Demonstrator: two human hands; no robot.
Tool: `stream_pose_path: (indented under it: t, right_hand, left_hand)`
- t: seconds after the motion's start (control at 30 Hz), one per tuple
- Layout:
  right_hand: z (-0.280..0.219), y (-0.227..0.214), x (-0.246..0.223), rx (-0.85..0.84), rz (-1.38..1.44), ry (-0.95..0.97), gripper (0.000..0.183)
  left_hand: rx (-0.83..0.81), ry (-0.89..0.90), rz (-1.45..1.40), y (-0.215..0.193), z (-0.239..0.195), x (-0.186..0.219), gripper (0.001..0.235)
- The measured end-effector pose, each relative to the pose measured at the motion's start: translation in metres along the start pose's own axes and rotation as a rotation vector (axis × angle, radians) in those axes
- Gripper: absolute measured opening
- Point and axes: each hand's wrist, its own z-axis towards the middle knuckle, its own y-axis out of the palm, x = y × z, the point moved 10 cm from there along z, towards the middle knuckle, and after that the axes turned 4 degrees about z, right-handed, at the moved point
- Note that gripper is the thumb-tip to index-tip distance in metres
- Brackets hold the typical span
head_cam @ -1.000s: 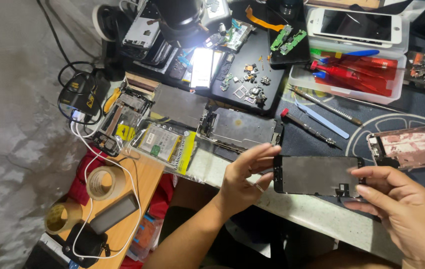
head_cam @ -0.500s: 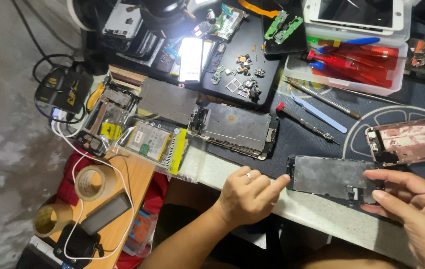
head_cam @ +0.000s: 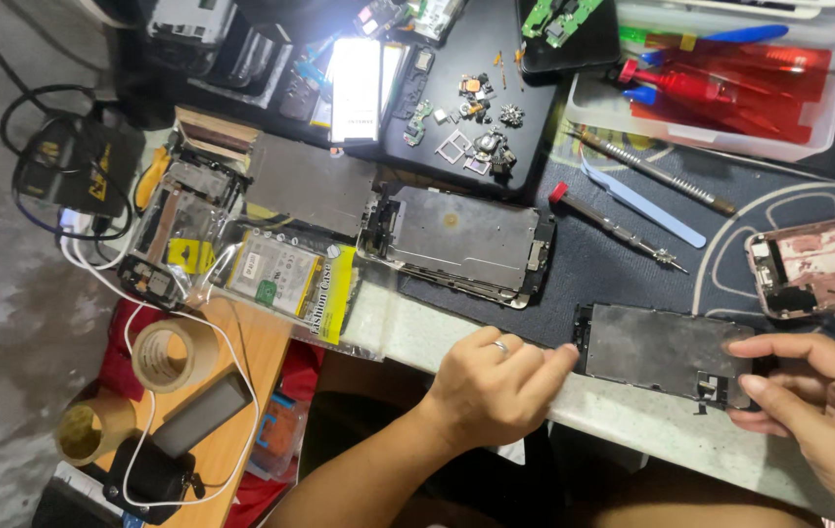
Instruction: The person disassembles and reassembles smartphones at a workbench. They use a screwdriver to remove screws, detach the back cover, and handle internal components. The person then reattaches the back cover and secures it with screws.
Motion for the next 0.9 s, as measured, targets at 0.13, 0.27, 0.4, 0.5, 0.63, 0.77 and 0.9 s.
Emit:
stream_pose_path:
  t: [0.13,0.27,0.4,0.5,0.63,0.77,0.9]
  right_hand:
    - [-0.003,-0.006,0.009,0.068,-0.118,0.083,0.032]
    - [0.000,-0.002,0.004,0.041,-0.098,0.063,0.031]
    - [-0.001,-0.001,0.001,0.051,-0.087,0.039,0.030]
    - [-0.002,0.000,0.002,0.053,-0.069,0.064,0.031]
    - [-0.007,0.001,-0.001,0.061,-0.066,0.071,0.031]
    - [-0.008,0.005,-0.009,0.059,-0.061,0.048,0.032]
    - [-0.008,0.009,-0.018,0.058,-0.068,0.015,0.031]
  left_hand:
    - [0.039,-0.073,-0.008,-0.004,0.001,-0.008,0.027]
    - [0.047,-0.074,-0.007,-0.005,0.003,-0.008,0.021]
    - [0.038,-0.069,0.004,-0.004,0.003,-0.007,0.022]
    - [0.032,-0.071,-0.002,-0.003,0.003,-0.008,0.023]
    - [0.024,-0.065,-0.010,-0.002,0.002,-0.008,0.027]
    - [0.012,-0.063,-0.006,0.000,0.003,-0.007,0.029]
    - [-0.018,-0.056,0.010,0.003,0.005,-0.006,0.032]
